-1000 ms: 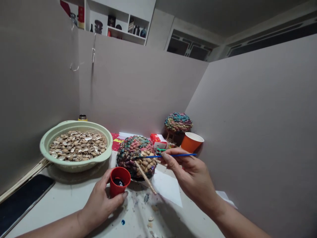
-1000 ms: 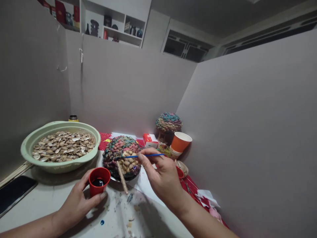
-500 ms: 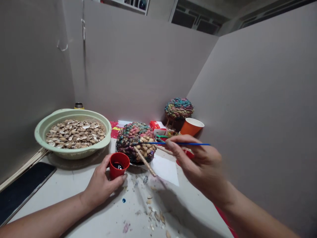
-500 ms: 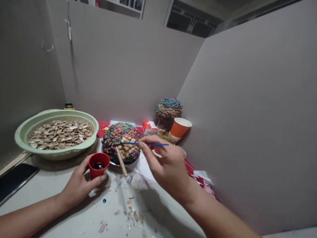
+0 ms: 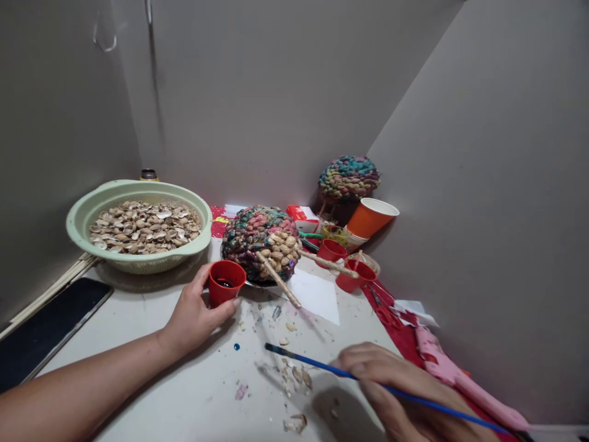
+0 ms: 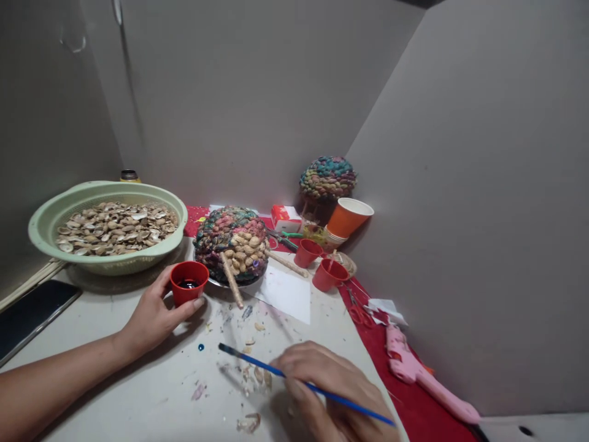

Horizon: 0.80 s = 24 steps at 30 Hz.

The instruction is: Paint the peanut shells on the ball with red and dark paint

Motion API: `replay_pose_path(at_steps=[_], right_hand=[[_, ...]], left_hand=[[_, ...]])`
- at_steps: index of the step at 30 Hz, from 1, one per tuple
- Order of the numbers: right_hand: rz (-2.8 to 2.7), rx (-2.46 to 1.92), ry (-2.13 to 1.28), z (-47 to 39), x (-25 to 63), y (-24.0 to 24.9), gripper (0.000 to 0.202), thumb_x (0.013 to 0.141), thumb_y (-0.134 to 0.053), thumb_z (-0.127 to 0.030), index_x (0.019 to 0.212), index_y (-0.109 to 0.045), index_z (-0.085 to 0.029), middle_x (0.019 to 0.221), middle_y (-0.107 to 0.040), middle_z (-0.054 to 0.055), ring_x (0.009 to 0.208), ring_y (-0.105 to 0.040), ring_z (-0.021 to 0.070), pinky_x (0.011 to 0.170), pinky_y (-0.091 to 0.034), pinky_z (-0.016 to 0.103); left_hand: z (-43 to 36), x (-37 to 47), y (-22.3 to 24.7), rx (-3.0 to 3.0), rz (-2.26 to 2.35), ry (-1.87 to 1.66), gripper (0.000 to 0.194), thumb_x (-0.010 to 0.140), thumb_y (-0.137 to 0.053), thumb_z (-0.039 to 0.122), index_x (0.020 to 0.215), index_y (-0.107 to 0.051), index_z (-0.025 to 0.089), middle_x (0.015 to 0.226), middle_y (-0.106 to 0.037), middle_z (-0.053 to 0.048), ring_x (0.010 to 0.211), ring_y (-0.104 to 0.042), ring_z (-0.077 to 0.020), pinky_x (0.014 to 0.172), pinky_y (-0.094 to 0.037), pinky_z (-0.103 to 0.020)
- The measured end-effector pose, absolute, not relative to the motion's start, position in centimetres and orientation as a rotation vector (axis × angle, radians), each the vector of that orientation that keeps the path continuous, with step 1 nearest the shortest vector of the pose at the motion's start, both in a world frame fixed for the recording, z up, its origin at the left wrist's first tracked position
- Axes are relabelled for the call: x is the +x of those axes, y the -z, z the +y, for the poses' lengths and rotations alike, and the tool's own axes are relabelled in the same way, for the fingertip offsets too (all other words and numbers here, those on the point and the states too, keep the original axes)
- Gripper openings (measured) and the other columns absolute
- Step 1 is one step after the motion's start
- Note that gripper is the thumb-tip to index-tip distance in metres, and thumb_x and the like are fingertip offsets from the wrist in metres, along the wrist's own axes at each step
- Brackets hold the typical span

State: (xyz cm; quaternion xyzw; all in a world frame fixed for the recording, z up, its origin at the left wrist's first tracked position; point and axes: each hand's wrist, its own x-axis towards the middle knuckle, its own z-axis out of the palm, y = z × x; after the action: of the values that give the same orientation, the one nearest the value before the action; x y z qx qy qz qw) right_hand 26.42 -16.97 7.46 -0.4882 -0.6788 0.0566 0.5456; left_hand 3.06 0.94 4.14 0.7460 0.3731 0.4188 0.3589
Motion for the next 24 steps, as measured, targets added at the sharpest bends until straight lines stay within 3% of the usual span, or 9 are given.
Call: replay_pose_path(at_steps=[2,6,14,24], right_hand=[[-1.656,-1.157,-0.223,-15.1,24.3,-8.4,0.012,0.093,-0.061,-0.016,0.09,-0.07,-0.023,0.077,-0.075,0.004,0.072,-0.074,0.0189,0.067,-0.061,0.027],[-1.551,-1.349,-0.338,-14.1,23.8,-7.0,0.02,0.094,-0.062,-0.028,0.081,-0.073,-0.018,0.071,-0.072,0.005,0.061,-0.07,0.0146,0.057,-0.057,0.02],[-1.19,-1.438,-0.723,-12.6,23.9,-5.7,0.039,0.083,-0.073,-0.054,0.077,-0.071,-0.016,0.067,-0.071,0.005,0.06,-0.069,0.0162,0.056,-0.058,0.024],[-1.008,-1.41,-0.955,-11.5,24.2,-4.6,0.044,0.076,-0.079,-0.057,0.079,-0.067,-0.014,0.066,-0.073,0.006,0.059,-0.066,0.0133,0.057,-0.052,0.024]], left_hand=[[1.0,3.0,-4.1,1.932,0.956,-1.072,0.051,0.076,-0.074,0.032,0.122,-0.056,0.018,0.117,-0.07,-0.009,0.102,-0.067,-0.0231,0.092,-0.053,-0.038],[1.0,3.0,-4.1,1.936,0.947,-1.066,0.05,0.077,-0.074,0.032,0.121,-0.056,0.018,0.116,-0.071,-0.01,0.103,-0.067,-0.0236,0.092,-0.053,-0.039],[1.1,3.1,-4.1,1.921,0.947,-1.053,0.05,0.077,-0.075,0.033,0.121,-0.056,0.018,0.115,-0.072,-0.009,0.103,-0.067,-0.0237,0.093,-0.052,-0.039],[1.0,3.0,-4.1,1.926,0.939,-1.04,0.049,0.077,-0.074,0.03,0.121,-0.057,0.018,0.117,-0.071,-0.009,0.105,-0.066,-0.0238,0.094,-0.051,-0.039]])
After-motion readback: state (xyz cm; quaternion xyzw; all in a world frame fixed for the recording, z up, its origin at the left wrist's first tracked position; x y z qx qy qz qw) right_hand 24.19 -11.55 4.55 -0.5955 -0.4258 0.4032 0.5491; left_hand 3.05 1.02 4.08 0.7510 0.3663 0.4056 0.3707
